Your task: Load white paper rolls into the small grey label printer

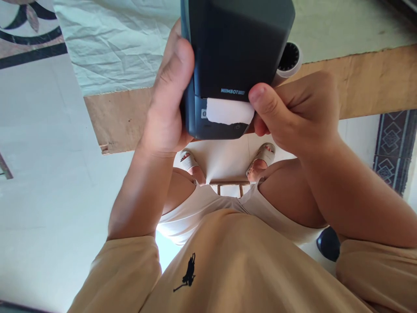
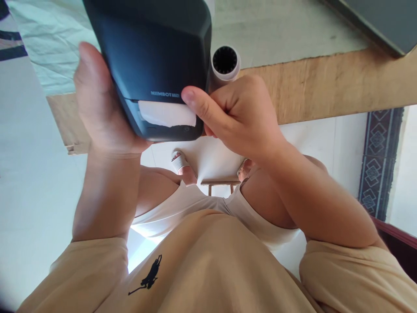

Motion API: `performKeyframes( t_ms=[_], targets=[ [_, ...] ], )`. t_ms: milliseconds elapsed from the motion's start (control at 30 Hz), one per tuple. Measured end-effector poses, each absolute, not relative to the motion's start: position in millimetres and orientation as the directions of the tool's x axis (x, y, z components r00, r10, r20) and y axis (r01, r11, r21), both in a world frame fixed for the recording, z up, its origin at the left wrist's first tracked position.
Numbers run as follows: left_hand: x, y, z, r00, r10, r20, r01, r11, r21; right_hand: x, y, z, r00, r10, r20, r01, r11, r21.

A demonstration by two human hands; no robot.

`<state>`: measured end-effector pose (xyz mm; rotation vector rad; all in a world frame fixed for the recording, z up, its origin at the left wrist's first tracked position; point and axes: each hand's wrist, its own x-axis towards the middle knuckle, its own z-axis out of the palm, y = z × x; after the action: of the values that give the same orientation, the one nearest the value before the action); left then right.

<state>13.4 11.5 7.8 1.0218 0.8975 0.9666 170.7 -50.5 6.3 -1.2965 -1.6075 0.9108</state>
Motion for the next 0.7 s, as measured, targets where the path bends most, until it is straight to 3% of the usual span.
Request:
performKeyframes(
  t_ms=[233,467,700],
  targets=[
    [12.9,1.5,8.1,0.372,0.928,-0.03,-0.433,0.202,0.878,171.4,-49.4,5.5,-0.101,0.985,0.137,0.433,0.168,-0.886],
    [12.4,-0.2,18.2,0.362,0.922,-0.136,-0.47,0.307,0.827,171.2,-49.1,4.0,-0.104,0.979,0.178,0.452,0.206,-0.868],
    [11.0,1.0,20.2,0.308,0.939,-0.15,-0.457,0.285,0.842,171.2,-50.9,3.8,-0.085,0.978,0.191,0.454,0.209,-0.866]
  ],
)
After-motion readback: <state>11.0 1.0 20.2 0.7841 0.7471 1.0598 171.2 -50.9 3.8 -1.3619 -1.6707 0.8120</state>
